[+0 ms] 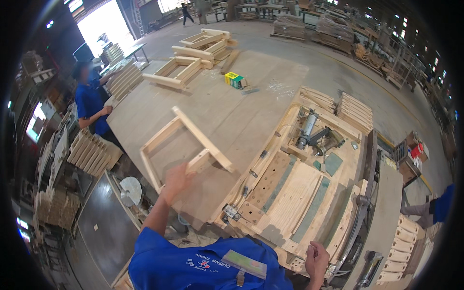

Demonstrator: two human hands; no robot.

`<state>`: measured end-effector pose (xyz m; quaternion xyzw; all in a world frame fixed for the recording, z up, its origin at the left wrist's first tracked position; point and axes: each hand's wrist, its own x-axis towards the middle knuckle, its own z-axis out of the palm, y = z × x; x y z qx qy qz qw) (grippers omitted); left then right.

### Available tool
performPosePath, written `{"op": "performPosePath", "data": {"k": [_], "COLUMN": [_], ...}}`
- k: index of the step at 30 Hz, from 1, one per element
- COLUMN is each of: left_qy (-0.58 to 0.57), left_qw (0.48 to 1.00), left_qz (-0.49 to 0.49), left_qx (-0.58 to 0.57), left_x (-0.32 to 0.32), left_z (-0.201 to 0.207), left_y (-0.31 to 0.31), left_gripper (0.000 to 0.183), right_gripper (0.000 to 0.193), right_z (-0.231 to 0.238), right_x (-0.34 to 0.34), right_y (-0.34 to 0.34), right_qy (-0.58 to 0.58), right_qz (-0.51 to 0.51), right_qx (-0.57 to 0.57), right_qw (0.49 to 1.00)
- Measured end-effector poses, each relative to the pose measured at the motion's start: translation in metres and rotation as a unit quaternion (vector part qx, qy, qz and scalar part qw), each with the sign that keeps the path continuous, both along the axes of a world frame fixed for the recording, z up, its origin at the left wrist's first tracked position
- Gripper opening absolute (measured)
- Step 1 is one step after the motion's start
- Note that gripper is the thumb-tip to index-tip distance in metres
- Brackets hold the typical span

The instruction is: The person assembles wooden chair frames on a jig in a factory. They place frame parts into the jig, use a pneumatic nail gun to fasten joints, and then remove the completed frame to place it aside. This process is repeated for multiple frames.

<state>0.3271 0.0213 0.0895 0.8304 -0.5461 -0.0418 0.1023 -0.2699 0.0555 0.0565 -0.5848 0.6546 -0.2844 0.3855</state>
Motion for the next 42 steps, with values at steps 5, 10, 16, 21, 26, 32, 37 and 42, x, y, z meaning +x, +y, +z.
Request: {"op": "performPosePath", "data": {"k": [5, 10, 16, 21, 26, 32, 37, 42], "left_qy": [-0.069, -0.334, -0.399, -0.431, -0.199, 0.158, 0.284, 0.333], "left_qw": [0.990, 0.893, 0.877, 0.751, 0.833, 0.917, 0.833, 0.807], "left_qz": [0.119, 0.277, 0.017, -0.301, -0.461, -0.360, -0.467, -0.484], "left_qx": [-0.026, -0.125, -0.266, -0.399, -0.234, -0.064, -0.090, -0.062], "left_x": [0.102, 0.197, 0.084, 0.023, -0.072, -0.204, -0.305, -0.370], "left_z": [-0.019, 0.060, 0.056, 0.040, 0.014, 0.028, 0.026, 0.008], "left_y": [-0.008, -0.052, -0.180, -0.147, -0.180, -0.173, -0.150, -0.108], "left_gripper": [0.048, 0.031, 0.063, 0.043, 0.040, 0.054, 0.027, 0.019], "right_gripper": [0.023, 0.025, 0.026, 0.028, 0.033, 0.044, 0.047, 0.044], "right_z": [0.002, -0.009, 0.014, 0.012, 0.030, 0.062, 0.083, 0.060], "right_x": [0.017, 0.030, 0.054, 0.054, 0.007, -0.107, -0.178, -0.220], "right_y": [0.006, 0.032, 0.101, 0.119, 0.243, 0.390, 0.554, 0.593], "right_qy": [0.023, 0.077, 0.157, 0.161, 0.125, 0.246, 0.425, 0.403], "right_qz": [0.026, 0.006, -0.098, -0.076, -0.281, -0.566, -0.540, -0.384], "right_qx": [0.007, -0.036, -0.029, -0.061, 0.040, 0.147, 0.363, 0.481], "right_qw": [0.999, 0.996, 0.982, 0.982, 0.951, 0.773, 0.629, 0.678]}}
